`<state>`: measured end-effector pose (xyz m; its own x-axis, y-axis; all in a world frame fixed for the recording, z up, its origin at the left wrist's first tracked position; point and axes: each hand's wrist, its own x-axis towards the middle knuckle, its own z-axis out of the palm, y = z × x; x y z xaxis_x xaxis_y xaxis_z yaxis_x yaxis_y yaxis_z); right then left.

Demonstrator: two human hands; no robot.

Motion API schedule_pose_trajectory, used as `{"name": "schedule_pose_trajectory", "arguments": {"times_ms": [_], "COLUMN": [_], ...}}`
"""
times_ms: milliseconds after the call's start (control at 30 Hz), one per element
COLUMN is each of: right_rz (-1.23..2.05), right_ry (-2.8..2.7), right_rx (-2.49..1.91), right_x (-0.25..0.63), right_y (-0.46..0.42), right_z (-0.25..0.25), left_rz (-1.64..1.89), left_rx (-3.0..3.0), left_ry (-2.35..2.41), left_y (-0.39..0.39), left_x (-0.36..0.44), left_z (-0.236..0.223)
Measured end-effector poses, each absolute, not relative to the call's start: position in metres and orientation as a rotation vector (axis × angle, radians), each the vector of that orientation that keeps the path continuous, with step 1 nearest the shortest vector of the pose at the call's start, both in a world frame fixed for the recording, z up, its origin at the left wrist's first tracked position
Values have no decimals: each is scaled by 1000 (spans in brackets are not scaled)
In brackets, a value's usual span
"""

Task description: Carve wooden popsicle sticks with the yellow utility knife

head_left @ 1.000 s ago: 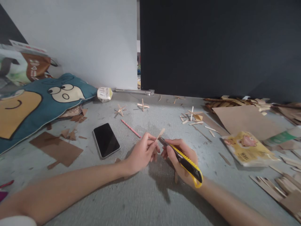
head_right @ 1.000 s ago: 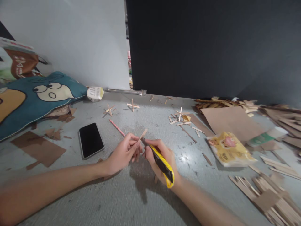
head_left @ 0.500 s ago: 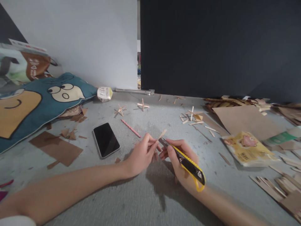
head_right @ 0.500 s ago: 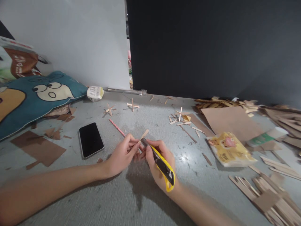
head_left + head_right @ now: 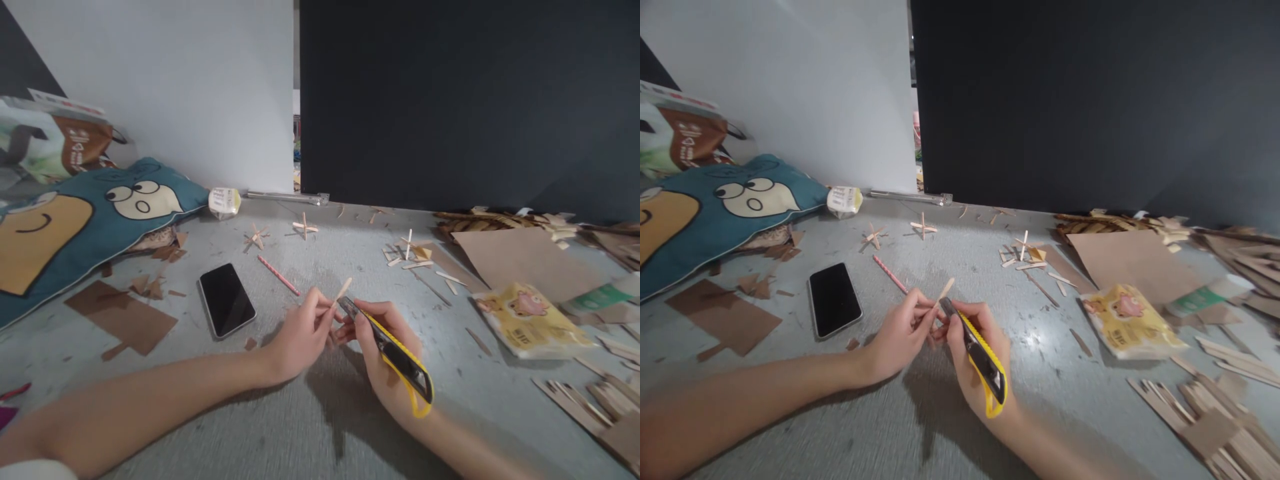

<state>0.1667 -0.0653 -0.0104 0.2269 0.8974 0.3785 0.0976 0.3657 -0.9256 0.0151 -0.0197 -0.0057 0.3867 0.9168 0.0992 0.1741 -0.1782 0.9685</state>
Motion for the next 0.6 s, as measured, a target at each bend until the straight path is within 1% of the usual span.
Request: {"name": "schedule_pose_trajectory", "arguments": {"times_ms": [300, 467, 600], "right_rz": [723, 689, 650], "right_ry": [-1221, -1309, -1439], "right_rx": [-1064, -1149, -1205], "right_x": [164, 168, 172], "right_y": [-65, -65, -66], "right_z": [-12, -20, -14], "left_rz": [925, 916, 900], "left_rx": [1640, 1669, 1633], "left_ry": [977, 983, 972], "left_y": [-18, -16, -15], "left_x": [14, 12, 12], "left_z": [-12, -15, -12]}}
